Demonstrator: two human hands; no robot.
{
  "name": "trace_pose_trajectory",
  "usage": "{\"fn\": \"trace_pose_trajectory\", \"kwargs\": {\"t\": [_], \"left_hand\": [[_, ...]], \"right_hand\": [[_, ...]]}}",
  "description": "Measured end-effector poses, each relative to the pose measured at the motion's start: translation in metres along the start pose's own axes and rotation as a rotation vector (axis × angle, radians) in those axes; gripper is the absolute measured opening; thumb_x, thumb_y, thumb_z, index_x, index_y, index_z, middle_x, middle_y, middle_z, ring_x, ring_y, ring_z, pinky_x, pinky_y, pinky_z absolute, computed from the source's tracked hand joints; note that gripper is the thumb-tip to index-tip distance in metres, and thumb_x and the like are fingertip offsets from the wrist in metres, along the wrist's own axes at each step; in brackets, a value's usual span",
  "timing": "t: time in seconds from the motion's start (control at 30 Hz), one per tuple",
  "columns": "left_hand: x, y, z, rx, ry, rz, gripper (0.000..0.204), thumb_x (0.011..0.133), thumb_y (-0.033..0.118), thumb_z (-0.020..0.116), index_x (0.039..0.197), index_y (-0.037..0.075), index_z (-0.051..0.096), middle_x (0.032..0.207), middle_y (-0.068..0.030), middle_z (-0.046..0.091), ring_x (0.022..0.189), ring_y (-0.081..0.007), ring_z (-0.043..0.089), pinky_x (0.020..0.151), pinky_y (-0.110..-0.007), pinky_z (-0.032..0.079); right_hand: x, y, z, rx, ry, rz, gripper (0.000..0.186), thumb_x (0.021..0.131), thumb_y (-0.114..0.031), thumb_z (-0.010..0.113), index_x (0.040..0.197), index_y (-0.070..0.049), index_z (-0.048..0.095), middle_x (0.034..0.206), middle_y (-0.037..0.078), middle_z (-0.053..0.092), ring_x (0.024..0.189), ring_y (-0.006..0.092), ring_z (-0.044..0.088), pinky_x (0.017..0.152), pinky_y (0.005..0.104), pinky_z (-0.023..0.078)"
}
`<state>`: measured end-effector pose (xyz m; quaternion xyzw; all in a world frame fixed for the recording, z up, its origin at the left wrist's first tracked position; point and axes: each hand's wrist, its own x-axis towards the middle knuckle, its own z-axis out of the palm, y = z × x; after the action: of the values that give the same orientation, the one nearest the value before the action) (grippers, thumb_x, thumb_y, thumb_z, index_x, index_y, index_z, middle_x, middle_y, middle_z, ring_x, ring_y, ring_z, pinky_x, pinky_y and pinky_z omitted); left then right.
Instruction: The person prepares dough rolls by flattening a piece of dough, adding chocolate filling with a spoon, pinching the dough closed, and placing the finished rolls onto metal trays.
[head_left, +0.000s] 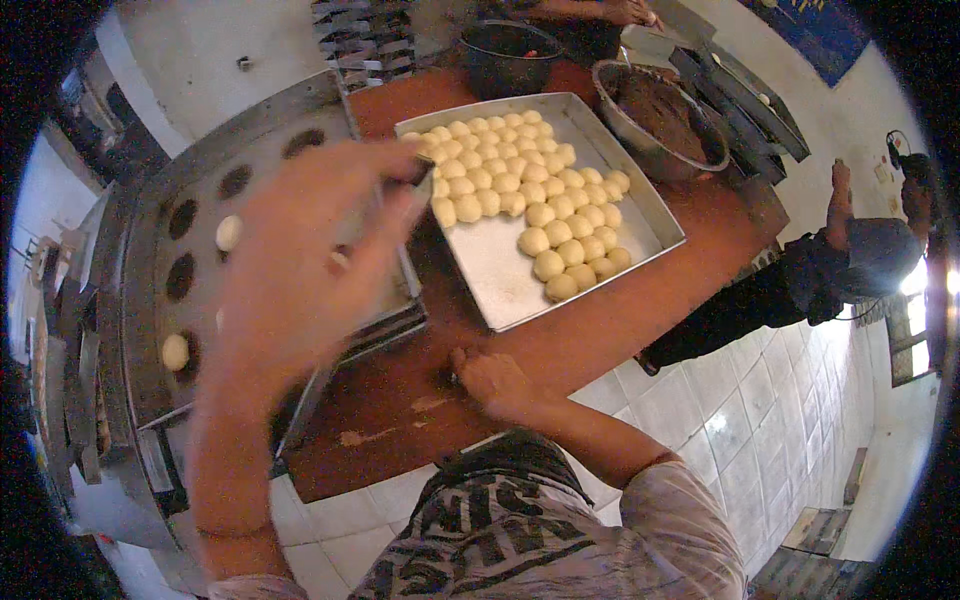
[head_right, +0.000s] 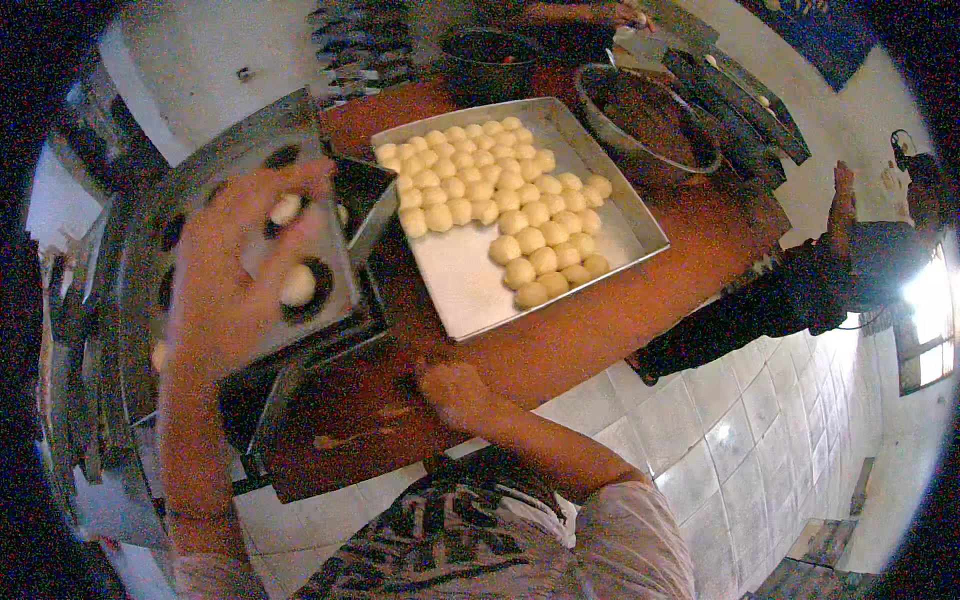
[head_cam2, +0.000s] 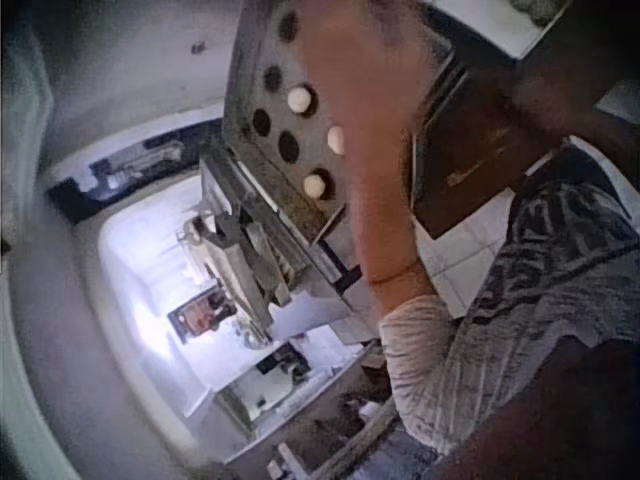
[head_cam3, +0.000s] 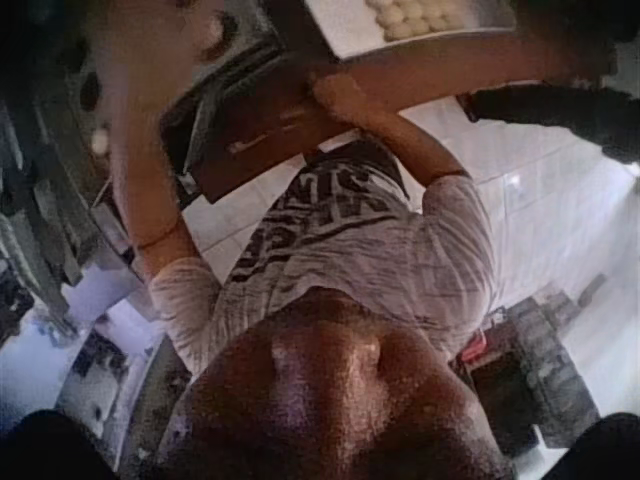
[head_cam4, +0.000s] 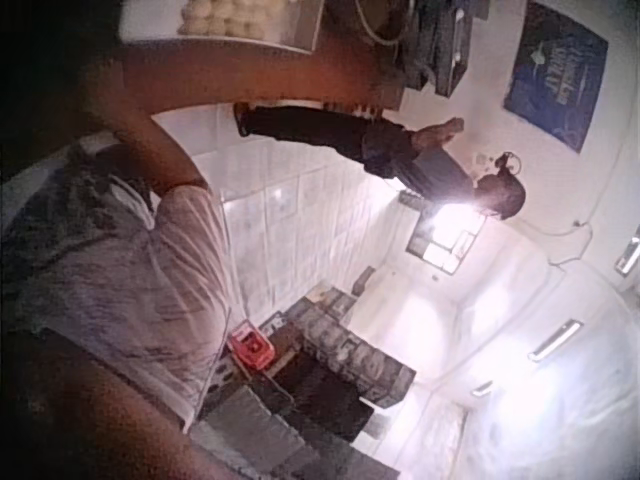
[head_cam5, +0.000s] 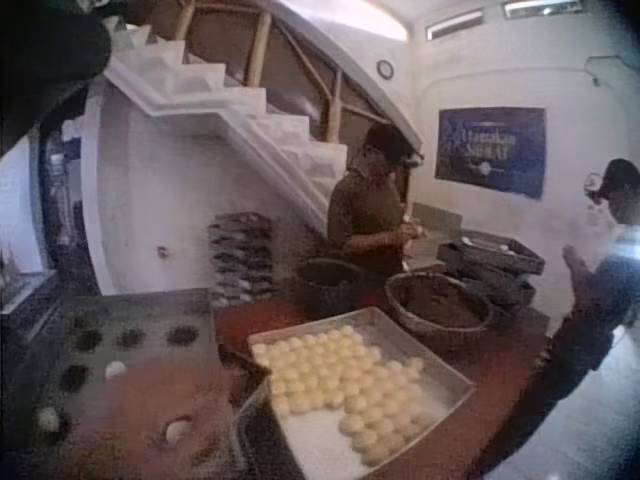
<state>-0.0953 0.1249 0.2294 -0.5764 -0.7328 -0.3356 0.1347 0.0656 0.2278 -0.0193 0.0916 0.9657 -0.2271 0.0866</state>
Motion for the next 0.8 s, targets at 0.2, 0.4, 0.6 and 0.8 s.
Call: {"fn": "trace_pose_trajectory", "kwargs": {"t": [0.2,0.4,0.6,0.8], "left_hand": [[0.018,0.037,0.153,-0.282,-0.316,-0.251,0.022,0.084,0.018,0.053,0.095,0.002,0.061,0.094,-0.0175,0.062,0.09,-0.0333,0.058,0.08,-0.039,0.045],[0.013,-0.026,0.297,-0.064,-0.328,-0.499,0.041,0.082,0.022,0.054,0.117,0.002,0.05,0.1,-0.022,0.058,0.091,-0.0364,0.055,0.079,-0.042,0.045],[0.012,-0.028,0.324,-0.373,-0.166,-0.731,0.049,0.078,0.002,0.056,0.125,0.008,0.046,0.108,-0.0198,0.057,0.092,-0.0298,0.057,0.081,-0.035,0.045],[-0.006,-0.03,0.25,-0.765,0.46,-0.896,0.026,0.086,0.012,0.052,0.112,0.006,0.052,0.103,-0.006,0.053,0.095,-0.0156,0.049,0.079,-0.029,0.042]], "right_hand": [[-0.039,0.059,-0.068,0.303,-0.219,-0.131,0.028,0.076,-0.014,0.058,0.099,0.002,0.058,0.092,0.019,0.062,0.082,0.035,0.06,0.071,0.0396,0.049],[-0.072,0.177,-0.169,0.727,0.324,0.091,0.023,0.085,-0.017,0.056,0.1,0.001,0.058,0.092,0.011,0.062,0.083,0.0178,0.056,0.075,0.0312,0.045],[-0.03,0.359,-0.292,-0.152,0.919,0.3,0.018,0.081,-0.011,0.052,0.092,0.001,0.06,0.088,0.022,0.059,0.083,0.0345,0.059,0.072,0.0384,0.047],[0.031,0.447,-0.34,-0.435,0.621,0.716,0.027,0.084,-0.019,0.044,0.089,-0.001,0.063,0.095,0.021,0.061,0.087,0.0364,0.06,0.076,0.0444,0.049]]}}
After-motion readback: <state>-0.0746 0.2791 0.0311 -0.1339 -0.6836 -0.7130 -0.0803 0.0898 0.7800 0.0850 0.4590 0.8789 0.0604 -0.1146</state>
